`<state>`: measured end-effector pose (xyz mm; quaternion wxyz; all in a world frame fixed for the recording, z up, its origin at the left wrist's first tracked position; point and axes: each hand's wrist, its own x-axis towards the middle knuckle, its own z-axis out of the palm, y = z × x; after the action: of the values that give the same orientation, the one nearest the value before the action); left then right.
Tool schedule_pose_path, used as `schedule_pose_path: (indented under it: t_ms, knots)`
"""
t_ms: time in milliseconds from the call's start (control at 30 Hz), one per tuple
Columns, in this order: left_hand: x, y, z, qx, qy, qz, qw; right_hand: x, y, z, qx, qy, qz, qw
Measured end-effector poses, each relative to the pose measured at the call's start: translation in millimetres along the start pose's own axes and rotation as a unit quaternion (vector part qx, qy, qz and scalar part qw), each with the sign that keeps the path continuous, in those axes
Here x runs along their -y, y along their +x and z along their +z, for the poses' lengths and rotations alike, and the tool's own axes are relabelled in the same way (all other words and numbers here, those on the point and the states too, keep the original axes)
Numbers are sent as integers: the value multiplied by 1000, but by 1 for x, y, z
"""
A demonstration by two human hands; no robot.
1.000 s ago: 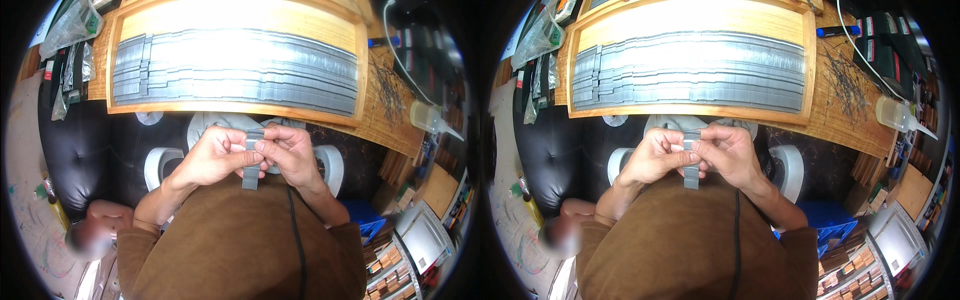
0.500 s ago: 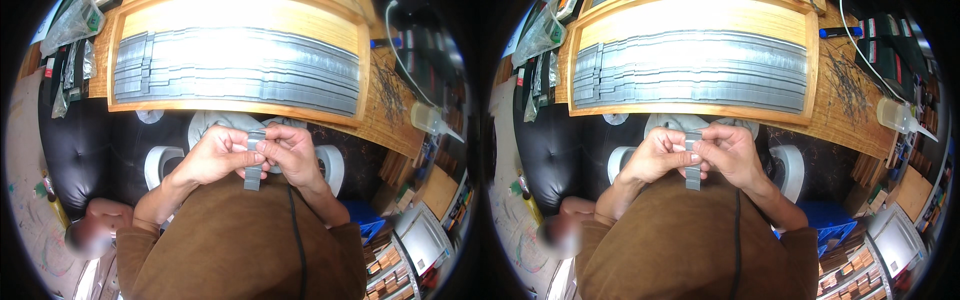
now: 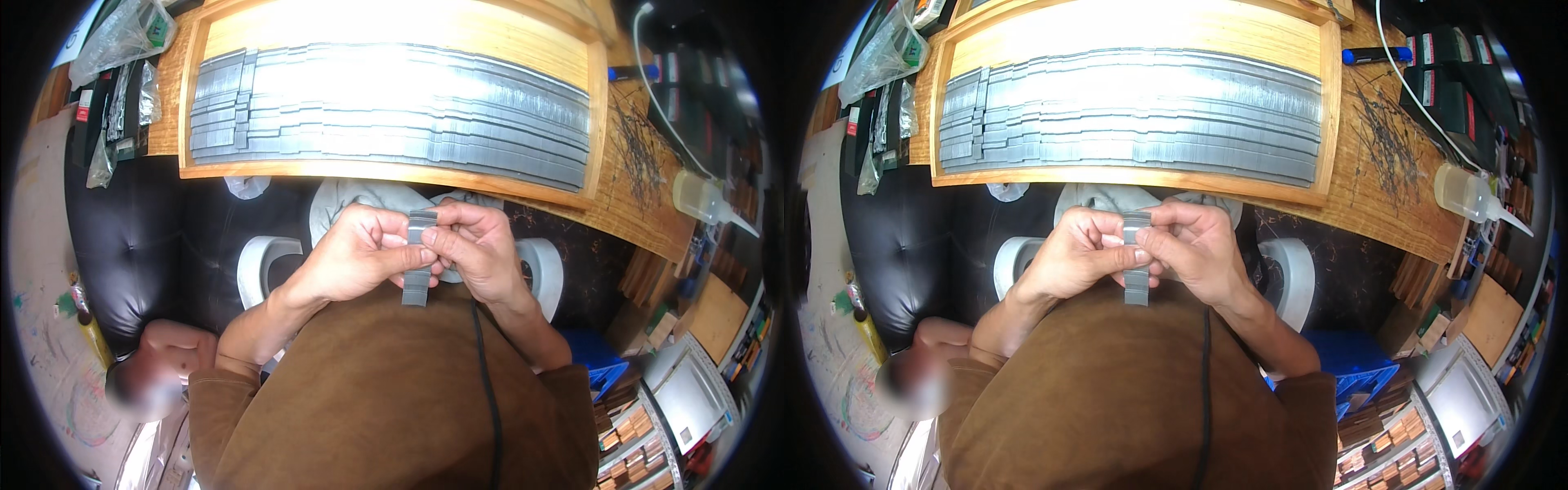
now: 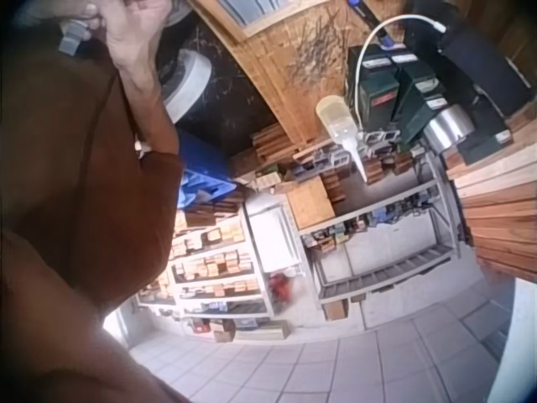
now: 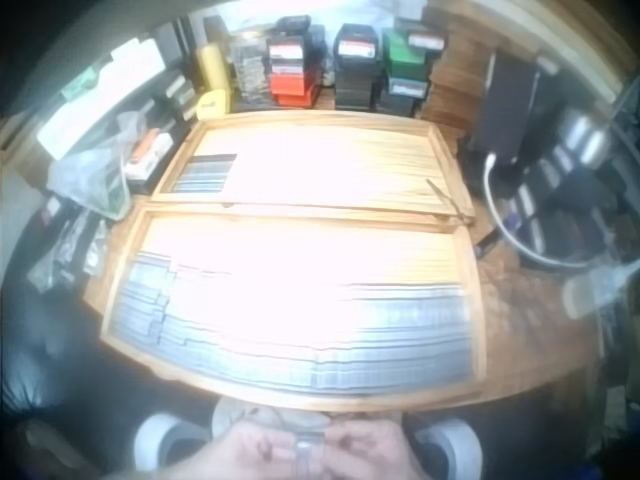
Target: The person repeatedly picks up small rectangular metal pieces from a wooden tray and joins them together by hand. The person handles the pieces one at a time, aligning and pressing them to form small stacks, then places the assembled units back on the tray.
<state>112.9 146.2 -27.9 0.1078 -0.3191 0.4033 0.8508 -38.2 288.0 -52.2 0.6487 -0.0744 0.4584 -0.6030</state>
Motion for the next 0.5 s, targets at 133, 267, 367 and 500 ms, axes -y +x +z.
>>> schedule_pose_path:
  t_ms: [133,267,367,500]
  knots:
    - [-2,0,1,-2,16,4,1000,0,0,0,2,8,0,1000]
    - [-3,0,0,3,4,-8,1000,4,-1,2,3,11,9,1000]
    - [-1,0,-1,15,-7,-3,1000,1,-1,-1,2,-14,-4,1000]
    - [3,1,-2,5,-4,5,1000,5,-2,8,-13,-10,-14,1000]
